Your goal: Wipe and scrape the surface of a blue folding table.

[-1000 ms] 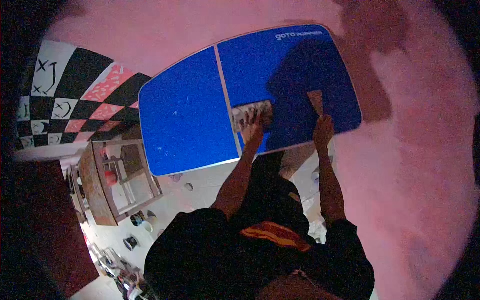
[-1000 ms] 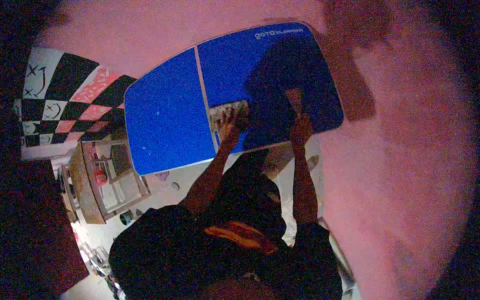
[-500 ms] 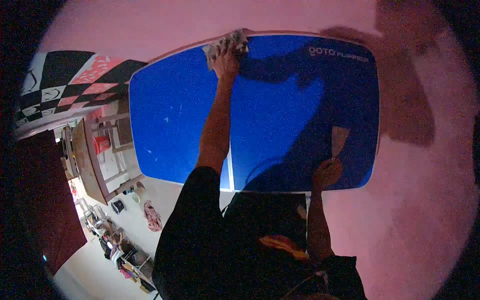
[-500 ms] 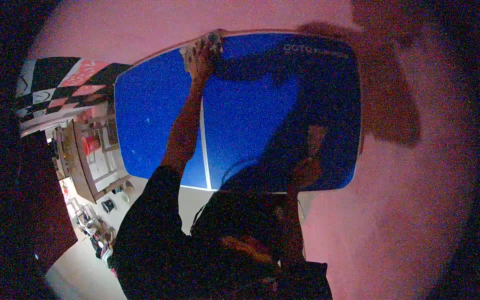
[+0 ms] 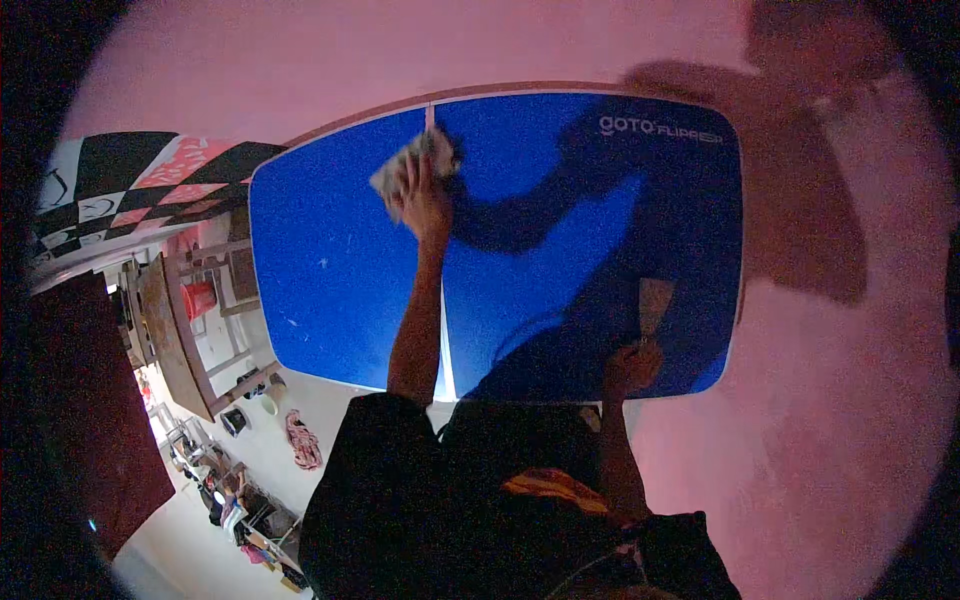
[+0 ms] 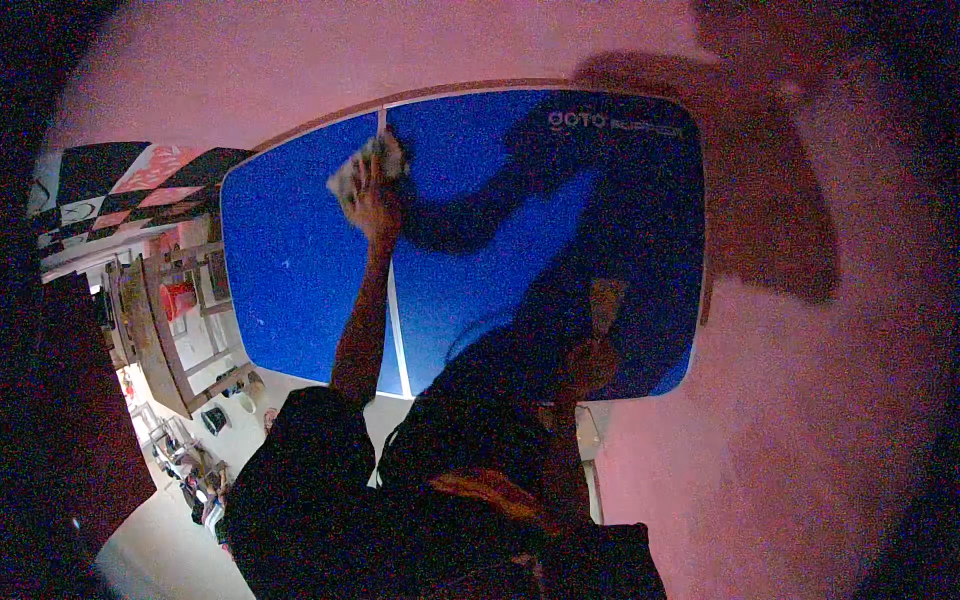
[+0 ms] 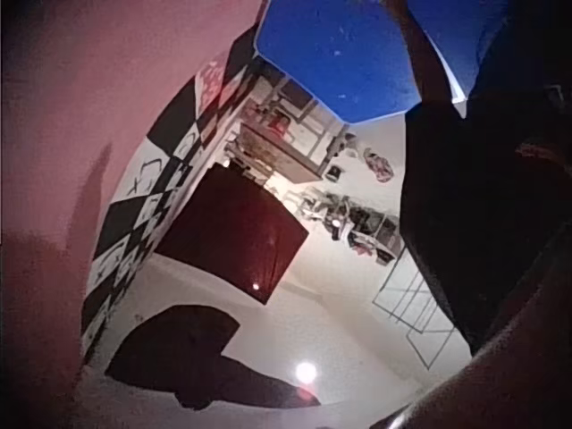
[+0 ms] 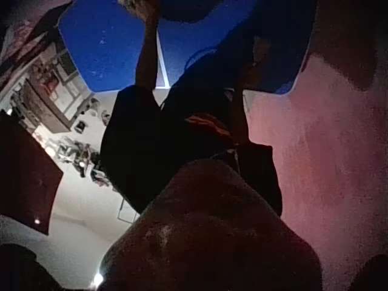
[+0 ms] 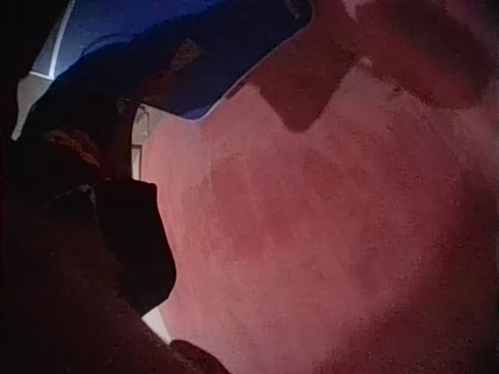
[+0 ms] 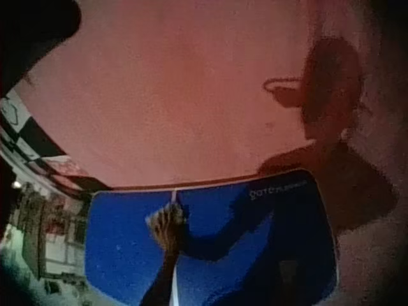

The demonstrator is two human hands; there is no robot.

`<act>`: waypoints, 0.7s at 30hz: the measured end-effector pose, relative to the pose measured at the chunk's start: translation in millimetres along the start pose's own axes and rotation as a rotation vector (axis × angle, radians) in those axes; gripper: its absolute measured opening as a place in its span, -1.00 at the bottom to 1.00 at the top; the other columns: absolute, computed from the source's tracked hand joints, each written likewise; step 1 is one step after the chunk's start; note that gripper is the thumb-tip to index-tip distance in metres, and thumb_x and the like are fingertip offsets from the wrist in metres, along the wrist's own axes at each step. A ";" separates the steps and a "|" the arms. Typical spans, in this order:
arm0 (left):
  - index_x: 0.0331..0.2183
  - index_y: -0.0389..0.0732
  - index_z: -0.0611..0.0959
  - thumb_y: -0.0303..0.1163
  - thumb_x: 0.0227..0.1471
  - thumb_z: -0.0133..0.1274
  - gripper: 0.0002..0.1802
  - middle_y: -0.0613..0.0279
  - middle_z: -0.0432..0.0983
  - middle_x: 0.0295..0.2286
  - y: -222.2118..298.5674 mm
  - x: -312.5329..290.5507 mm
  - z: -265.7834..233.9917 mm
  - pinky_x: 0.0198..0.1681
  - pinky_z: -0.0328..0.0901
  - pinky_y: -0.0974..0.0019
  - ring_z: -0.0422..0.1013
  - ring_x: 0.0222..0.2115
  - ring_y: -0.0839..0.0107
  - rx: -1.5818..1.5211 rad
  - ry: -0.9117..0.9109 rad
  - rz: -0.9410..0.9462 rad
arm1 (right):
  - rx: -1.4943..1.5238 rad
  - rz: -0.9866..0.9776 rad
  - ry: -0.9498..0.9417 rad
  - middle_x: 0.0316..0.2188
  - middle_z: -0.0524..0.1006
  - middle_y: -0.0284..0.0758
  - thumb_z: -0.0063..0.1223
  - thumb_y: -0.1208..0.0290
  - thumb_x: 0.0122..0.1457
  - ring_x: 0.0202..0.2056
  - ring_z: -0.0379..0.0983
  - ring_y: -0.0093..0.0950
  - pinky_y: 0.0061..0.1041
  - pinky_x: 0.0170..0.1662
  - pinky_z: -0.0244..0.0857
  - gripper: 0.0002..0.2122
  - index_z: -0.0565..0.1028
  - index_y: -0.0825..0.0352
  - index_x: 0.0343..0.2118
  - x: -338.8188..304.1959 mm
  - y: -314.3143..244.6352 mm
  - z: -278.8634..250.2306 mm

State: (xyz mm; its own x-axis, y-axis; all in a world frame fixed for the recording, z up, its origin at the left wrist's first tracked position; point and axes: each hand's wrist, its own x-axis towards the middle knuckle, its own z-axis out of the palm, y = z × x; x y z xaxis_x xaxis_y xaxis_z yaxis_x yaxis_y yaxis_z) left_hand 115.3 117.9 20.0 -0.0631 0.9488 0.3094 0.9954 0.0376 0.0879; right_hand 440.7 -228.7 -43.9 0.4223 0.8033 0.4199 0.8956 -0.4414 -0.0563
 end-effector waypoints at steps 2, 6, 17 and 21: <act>0.17 -0.01 0.25 -0.22 -0.01 -0.06 -0.33 0.13 0.12 0.17 18.0 49.4 16.3 0.15 -0.09 -0.17 0.03 0.19 0.04 0.071 0.058 0.074 | -0.115 -0.002 -0.098 -0.09 0.42 0.02 -0.14 0.41 0.19 -0.06 0.35 -0.08 -0.10 0.04 0.21 -0.75 0.44 0.44 -0.15 5.3 -3.4 -7.6; 0.15 -0.01 0.29 -0.27 -0.04 -0.05 -0.35 0.16 0.16 0.15 91.8 16.4 24.6 0.16 -0.17 -0.29 -0.02 0.21 0.11 -0.193 -0.122 0.150 | 0.046 0.298 -0.370 -0.13 0.43 0.01 -0.16 0.40 0.21 -0.09 0.36 -0.11 -0.11 0.00 0.23 -0.76 0.45 0.43 -0.18 16.5 -8.2 -17.0; 0.13 0.07 0.34 -0.26 0.04 -0.06 -0.44 0.20 0.17 0.15 -7.1 -45.8 10.9 0.11 -0.01 -0.20 0.08 0.15 0.00 0.020 -0.131 0.104 | -0.041 -0.034 0.210 -0.20 0.46 -0.05 -0.20 0.43 0.23 -0.18 0.39 -0.14 -0.15 -0.05 0.26 -0.79 0.43 0.42 -0.20 42.2 -26.8 -34.0; 0.16 0.03 0.27 -0.21 0.08 -0.11 -0.42 0.11 0.12 0.16 85.5 39.5 68.1 0.07 0.05 -0.20 0.10 0.13 -0.05 0.216 0.010 0.065 | 0.042 0.327 -0.512 -0.26 0.43 -0.05 -0.17 0.42 0.19 -0.19 0.34 -0.09 -0.13 -0.07 0.20 -0.82 0.42 0.41 -0.28 51.4 -29.4 -43.1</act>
State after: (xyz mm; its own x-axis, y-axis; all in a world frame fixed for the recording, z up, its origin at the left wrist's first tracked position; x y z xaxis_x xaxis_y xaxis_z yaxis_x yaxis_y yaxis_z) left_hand 202.9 180.0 -24.7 0.0023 0.9485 0.3168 0.9897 0.0433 -0.1367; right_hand 430.1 -191.7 18.4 0.6805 0.7239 -0.1139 0.7087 -0.6896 -0.1488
